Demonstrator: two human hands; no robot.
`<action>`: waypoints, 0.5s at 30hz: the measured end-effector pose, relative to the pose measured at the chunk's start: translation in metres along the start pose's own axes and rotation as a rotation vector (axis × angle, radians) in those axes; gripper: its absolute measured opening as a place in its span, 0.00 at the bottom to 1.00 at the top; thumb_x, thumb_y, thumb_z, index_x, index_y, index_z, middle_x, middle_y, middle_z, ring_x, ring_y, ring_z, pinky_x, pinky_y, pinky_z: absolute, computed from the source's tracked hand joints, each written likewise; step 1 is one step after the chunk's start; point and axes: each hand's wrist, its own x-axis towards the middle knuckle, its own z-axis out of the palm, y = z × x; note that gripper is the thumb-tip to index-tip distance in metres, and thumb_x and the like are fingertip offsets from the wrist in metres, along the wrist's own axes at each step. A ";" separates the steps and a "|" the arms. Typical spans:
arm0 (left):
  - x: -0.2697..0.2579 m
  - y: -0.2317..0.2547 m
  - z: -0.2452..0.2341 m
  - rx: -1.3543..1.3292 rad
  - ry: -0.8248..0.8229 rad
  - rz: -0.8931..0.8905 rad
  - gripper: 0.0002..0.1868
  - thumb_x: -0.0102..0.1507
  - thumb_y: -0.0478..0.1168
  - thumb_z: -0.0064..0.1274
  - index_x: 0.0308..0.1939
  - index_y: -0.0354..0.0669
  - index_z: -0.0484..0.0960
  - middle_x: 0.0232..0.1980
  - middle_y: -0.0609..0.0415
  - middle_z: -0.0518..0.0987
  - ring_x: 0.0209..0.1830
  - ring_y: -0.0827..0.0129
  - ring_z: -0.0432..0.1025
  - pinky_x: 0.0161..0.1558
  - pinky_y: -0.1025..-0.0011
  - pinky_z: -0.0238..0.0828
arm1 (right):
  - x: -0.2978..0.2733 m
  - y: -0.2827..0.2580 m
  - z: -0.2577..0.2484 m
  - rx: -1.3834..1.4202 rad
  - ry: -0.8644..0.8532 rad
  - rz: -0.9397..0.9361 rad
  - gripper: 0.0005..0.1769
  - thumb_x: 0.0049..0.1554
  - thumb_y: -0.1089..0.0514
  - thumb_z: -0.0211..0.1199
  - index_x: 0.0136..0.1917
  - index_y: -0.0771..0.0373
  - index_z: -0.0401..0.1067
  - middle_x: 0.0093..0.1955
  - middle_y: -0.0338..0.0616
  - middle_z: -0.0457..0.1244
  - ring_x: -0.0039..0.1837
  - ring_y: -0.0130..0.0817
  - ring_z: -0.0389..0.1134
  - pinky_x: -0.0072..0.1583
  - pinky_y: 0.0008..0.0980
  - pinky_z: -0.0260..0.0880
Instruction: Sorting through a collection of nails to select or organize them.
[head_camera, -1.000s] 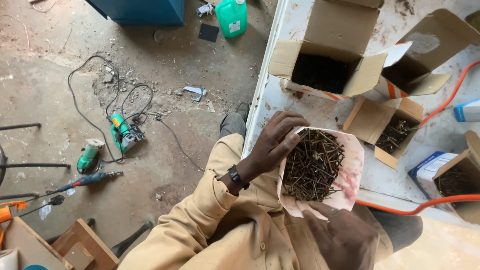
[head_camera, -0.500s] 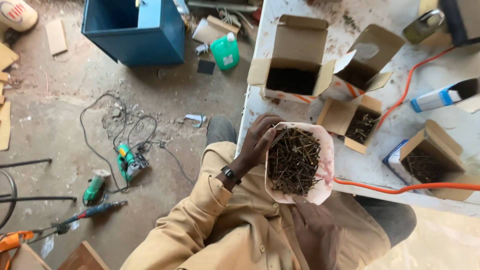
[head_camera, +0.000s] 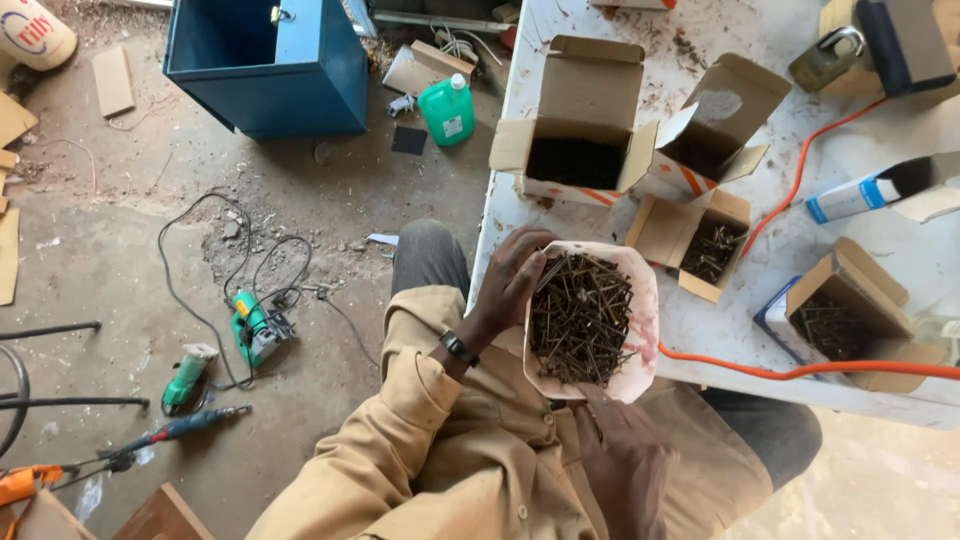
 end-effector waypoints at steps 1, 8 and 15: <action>0.000 -0.001 0.000 0.000 -0.001 0.015 0.24 0.75 0.50 0.31 0.53 0.35 0.77 0.52 0.44 0.77 0.53 0.56 0.73 0.54 0.63 0.69 | -0.002 0.002 0.003 -0.002 0.015 -0.002 0.10 0.56 0.53 0.69 0.53 0.46 0.80 0.34 0.34 0.68 0.37 0.32 0.67 0.35 0.33 0.61; -0.014 -0.006 0.001 0.006 -0.015 -0.008 0.25 0.76 0.51 0.29 0.55 0.34 0.76 0.54 0.42 0.77 0.54 0.53 0.73 0.55 0.61 0.69 | -0.013 0.001 0.003 0.004 -0.033 0.061 0.12 0.55 0.53 0.68 0.54 0.42 0.81 0.40 0.35 0.71 0.43 0.35 0.71 0.38 0.36 0.65; 0.002 0.000 -0.006 -0.088 -0.125 0.047 0.26 0.75 0.57 0.35 0.65 0.42 0.74 0.62 0.45 0.77 0.63 0.54 0.71 0.63 0.56 0.66 | -0.011 0.011 0.032 0.073 0.163 -0.152 0.07 0.61 0.51 0.65 0.50 0.47 0.82 0.32 0.38 0.66 0.30 0.28 0.57 0.36 0.34 0.59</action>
